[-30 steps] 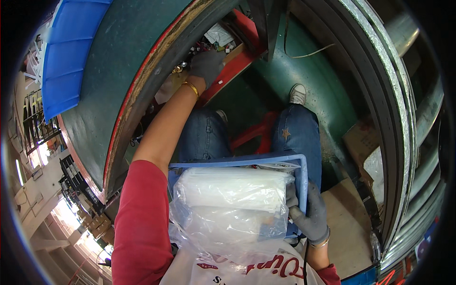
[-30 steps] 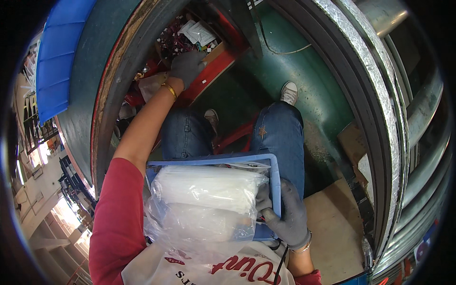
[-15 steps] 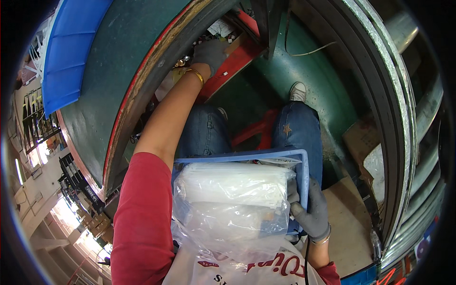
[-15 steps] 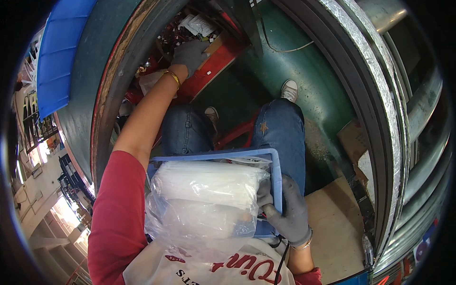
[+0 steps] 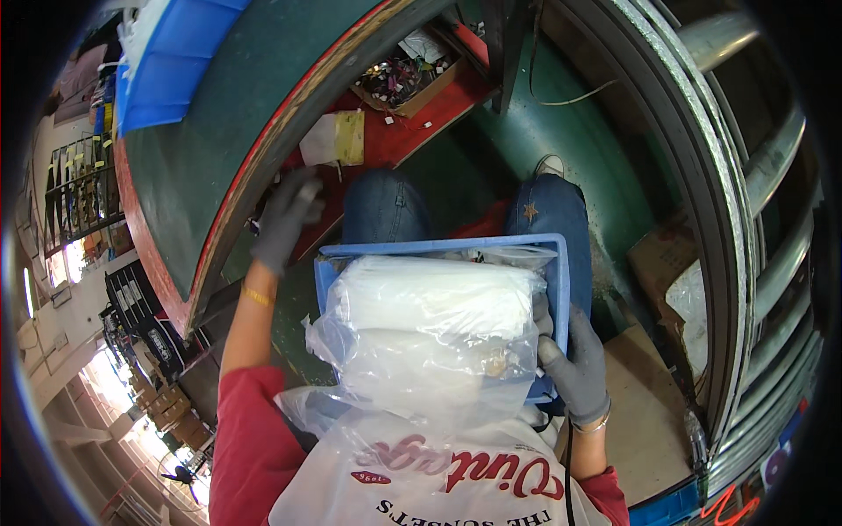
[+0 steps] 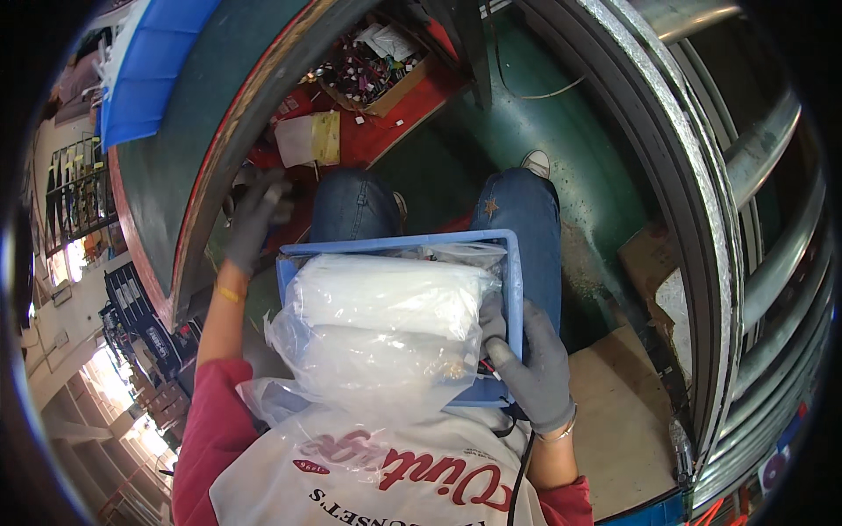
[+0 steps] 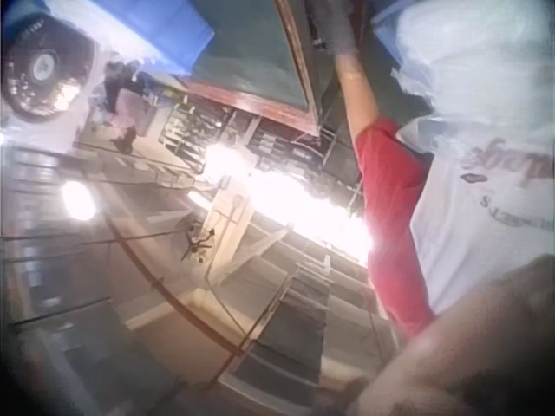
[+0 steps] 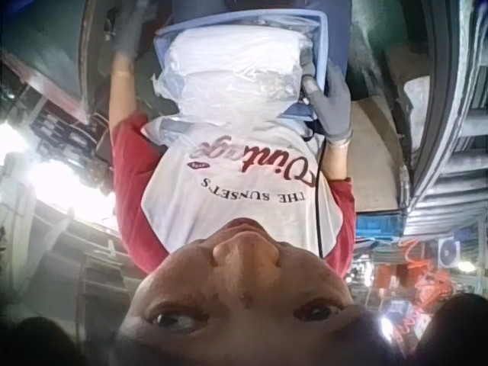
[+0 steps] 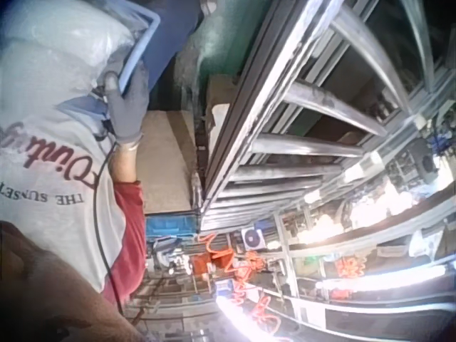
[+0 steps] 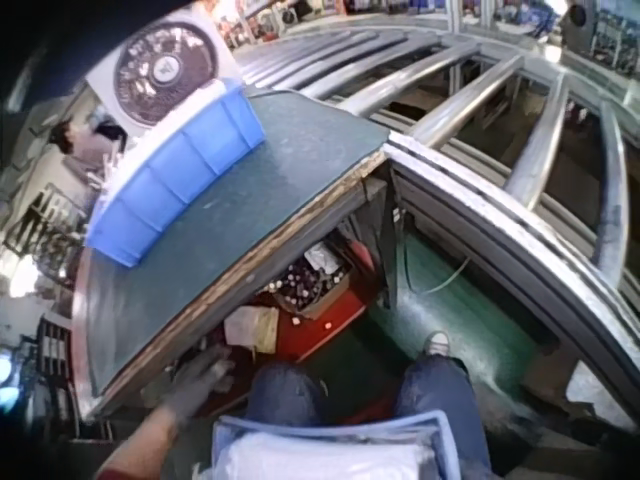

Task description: Sorting components in plastic bags and placing them into a blue container on an assembly line.

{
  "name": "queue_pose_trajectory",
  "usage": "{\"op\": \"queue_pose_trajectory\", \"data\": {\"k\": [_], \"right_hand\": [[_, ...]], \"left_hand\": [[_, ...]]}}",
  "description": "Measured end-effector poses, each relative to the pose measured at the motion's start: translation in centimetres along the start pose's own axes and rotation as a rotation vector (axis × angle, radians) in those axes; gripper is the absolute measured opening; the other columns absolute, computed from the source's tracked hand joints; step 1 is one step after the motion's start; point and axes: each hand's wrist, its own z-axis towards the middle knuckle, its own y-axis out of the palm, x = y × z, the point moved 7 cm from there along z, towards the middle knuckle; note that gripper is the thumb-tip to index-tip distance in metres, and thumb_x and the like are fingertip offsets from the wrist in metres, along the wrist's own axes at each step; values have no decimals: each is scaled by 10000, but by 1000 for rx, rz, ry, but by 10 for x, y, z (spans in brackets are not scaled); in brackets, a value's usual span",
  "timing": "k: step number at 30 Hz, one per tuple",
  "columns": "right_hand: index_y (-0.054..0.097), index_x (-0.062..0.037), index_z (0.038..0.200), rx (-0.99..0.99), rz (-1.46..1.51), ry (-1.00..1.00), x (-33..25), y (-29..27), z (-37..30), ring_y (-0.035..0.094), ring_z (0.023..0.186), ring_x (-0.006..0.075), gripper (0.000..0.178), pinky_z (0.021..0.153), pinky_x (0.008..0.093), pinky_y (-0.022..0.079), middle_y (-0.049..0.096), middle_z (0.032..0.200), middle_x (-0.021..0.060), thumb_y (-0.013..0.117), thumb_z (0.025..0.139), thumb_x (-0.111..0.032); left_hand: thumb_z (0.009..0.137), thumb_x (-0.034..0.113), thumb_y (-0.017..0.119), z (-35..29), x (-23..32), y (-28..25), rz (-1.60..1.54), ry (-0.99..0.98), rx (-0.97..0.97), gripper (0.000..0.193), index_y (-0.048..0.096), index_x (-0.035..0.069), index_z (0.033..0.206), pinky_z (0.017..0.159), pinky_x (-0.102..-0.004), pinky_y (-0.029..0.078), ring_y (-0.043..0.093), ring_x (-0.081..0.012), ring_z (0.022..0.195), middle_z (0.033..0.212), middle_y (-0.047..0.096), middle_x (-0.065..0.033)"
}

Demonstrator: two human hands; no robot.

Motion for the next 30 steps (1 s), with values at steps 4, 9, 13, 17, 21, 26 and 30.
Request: {"op": "queue_pose_trajectory", "data": {"k": [4, 9, 13, 17, 21, 26, 30], "right_hand": [[581, 4, 1241, 28, -29, -40, 3, 3, -14, 608, 915, 190, 468, 864, 323, 482, 625, 1028, 109, 707, 834, -189], [556, 3, 1302, 45, -138, -124, 5, 5, -25, 607, 922, 189, 522, 861, 312, 483, 628, 1043, 106, 709, 855, -220], [519, -2, 1366, 35, -144, -156, 4, 9, -28, 610, 948, 176, 525, 864, 301, 488, 639, 1105, 114, 670, 908, -210], [500, -1, 1382, 50, -202, -294, 0, 9, -31, 613, 960, 166, 511, 864, 301, 493, 641, 1138, 117, 646, 938, -207], [478, 18, 1396, 56, -264, -334, -5, 9, -38, 613, 984, 172, 541, 878, 301, 493, 638, 1154, 133, 649, 948, -234], [467, 23, 1401, -20, -205, -350, 4, 11, -46, 625, 960, 181, 555, 857, 311, 503, 642, 1123, 147, 635, 965, -277], [488, -6, 1388, -32, -236, -264, 15, 13, -48, 629, 895, 166, 540, 811, 312, 512, 663, 1033, 102, 635, 965, -308]], "left_hand": [[976, 362, 580, -92, -78, -24, -58, -59, -16, 569, 447, 84, 1455, 886, -343, 533, 618, -208, 1092, 1295, 597, -108], [882, 307, 694, -184, -70, -6, 269, -9, -325, 758, 345, 92, 1520, 1026, -400, 478, 576, -269, 1213, 1413, 523, -135], [744, 279, 811, -223, -40, 26, -210, 17, -405, 1054, 181, 66, 1562, 1063, -391, 449, 532, -260, 1291, 1473, 453, -171], [673, 377, 873, -226, 0, 25, 180, 347, -28, 1176, 171, 57, 1560, 1055, -399, 457, 538, -296, 1289, 1456, 472, -190], [685, 477, 863, -210, 5, 40, -86, 266, 71, 1194, 165, 58, 1560, 1050, -390, 459, 564, -277, 1250, 1354, 567, -166], [708, 492, 853, -193, -23, 57, -392, 204, -23, 1182, 151, 59, 1555, 1083, -371, 426, 519, -242, 1277, 1382, 523, -141], [825, 491, 770, -206, -8, 63, -567, 340, -97, 939, 299, 56, 1511, 1101, -347, 385, 476, -190, 1274, 1416, 481, -88]]}}
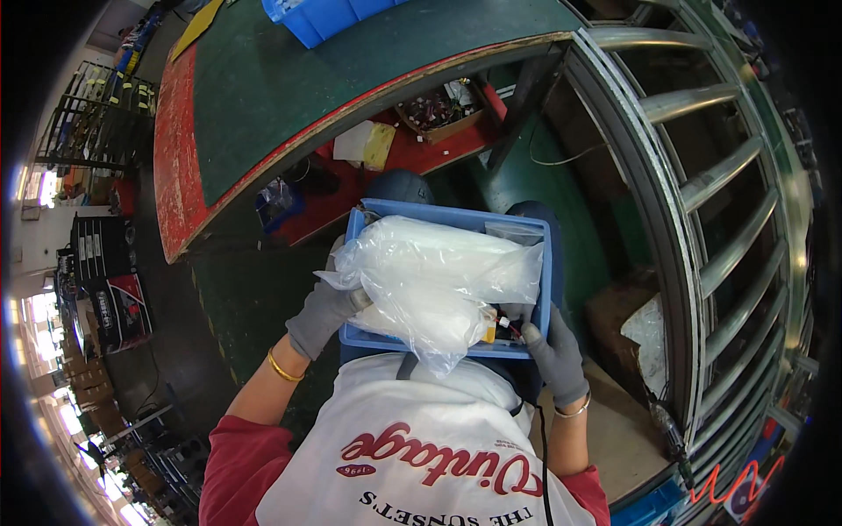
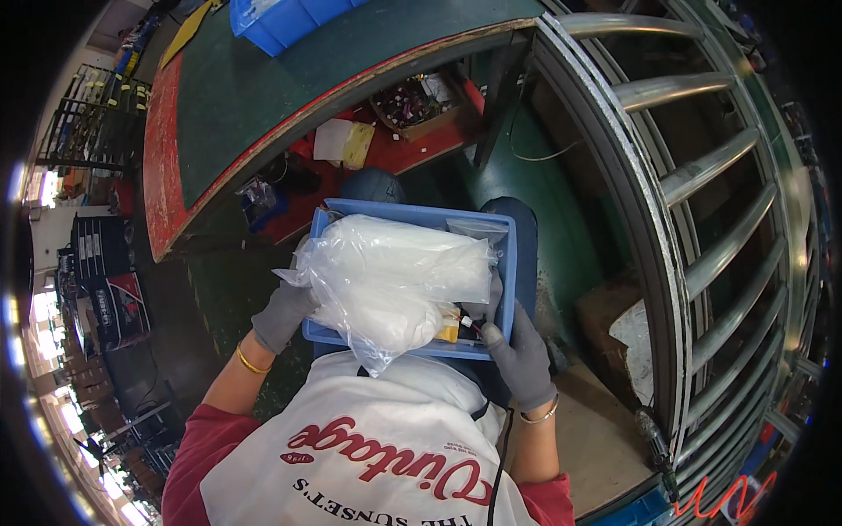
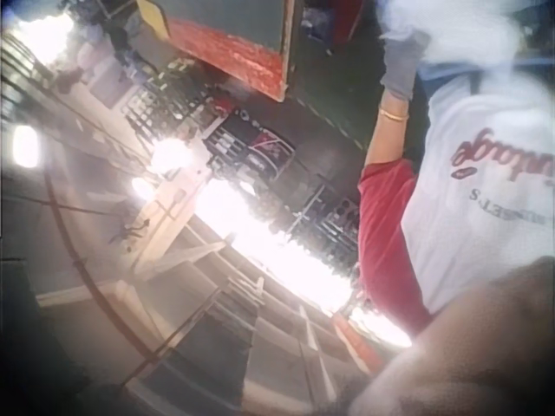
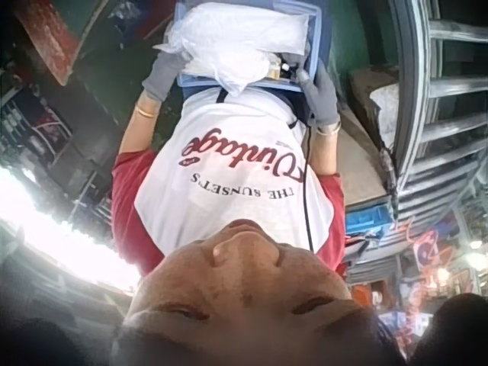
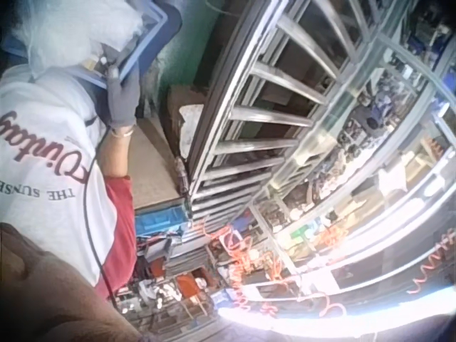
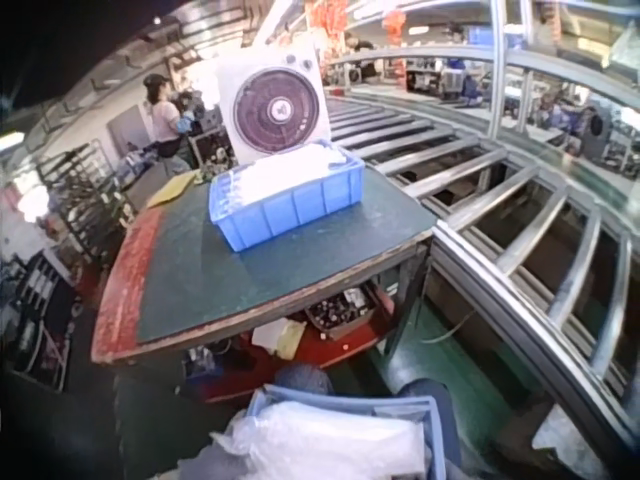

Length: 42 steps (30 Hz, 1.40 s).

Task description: Sorting components in plastic bags and placing them into a blue container on an assembly line.

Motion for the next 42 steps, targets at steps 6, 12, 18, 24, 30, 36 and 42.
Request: {"op": "queue_pose_trajectory", "data": {"k": [6, 12, 18, 24, 30, 36, 42], "right_hand": [[502, -7, 1370, -169, 78, 215, 0, 1, 23, 620, 914, 153, 516, 824, 305, 503, 664, 1055, 97, 609, 977, -325], [536, 13, 1324, -150, 186, 63, -12, -9, 62, 586, 997, 134, 499, 890, 296, 472, 657, 1129, 115, 621, 959, -315], [576, 39, 1234, -242, 90, 227, -12, -5, 73, 583, 792, 105, 437, 722, 274, 493, 667, 938, 65, 631, 909, -247], [629, 33, 1134, -87, 103, 34, 0, -7, 70, 565, 700, 98, 337, 655, 273, 482, 651, 857, 43, 623, 876, -183], [628, 15, 1127, -49, 105, 25, -11, -8, 67, 584, 729, 98, 313, 685, 272, 492, 656, 818, 51, 614, 877, -174], [616, 14, 1156, -30, 129, 15, -29, -12, 58, 593, 748, 92, 309, 690, 270, 496, 663, 828, 58, 607, 878, -120], [598, 37, 1171, 36, 260, 44, -31, -15, 57, 582, 747, 90, 317, 691, 265, 490, 663, 819, 50, 608, 889, -109]], "left_hand": [[873, 470, 718, -37, -1, -12, 80, -145, -37, 817, 365, 41, 1473, 1065, -365, 422, 520, -197, 1231, 1352, 542, -81], [957, 352, 621, -101, -25, -21, 335, -484, -48, 448, 581, 13, 1247, 918, -349, 508, 644, -240, 1043, 1122, 658, -101], [981, 353, 600, -96, -33, 28, 31, -494, -105, 425, 546, 59, 1282, 878, -330, 512, 638, -179, 1018, 1112, 649, -73], [991, 333, 589, -84, -59, 44, -459, -706, -11, 394, 536, 76, 1284, 882, -329, 509, 614, -164, 1047, 1136, 629, -69], [1037, 316, 498, -73, -44, 56, -451, -541, -5, 449, 417, 78, 1409, 1022, -373, 466, 557, -219, 1191, 1348, 536, -108], [1033, 348, 471, -62, -36, 56, 343, 123, -303, 670, 151, 73, 1553, 1190, -380, 290, 317, -245, 1438, 1594, 253, -127], [1038, 356, 450, -35, -39, 39, 247, 112, -355, 655, 157, 75, 1553, 1190, -379, 291, 324, -247, 1434, 1589, 266, -122]]}}
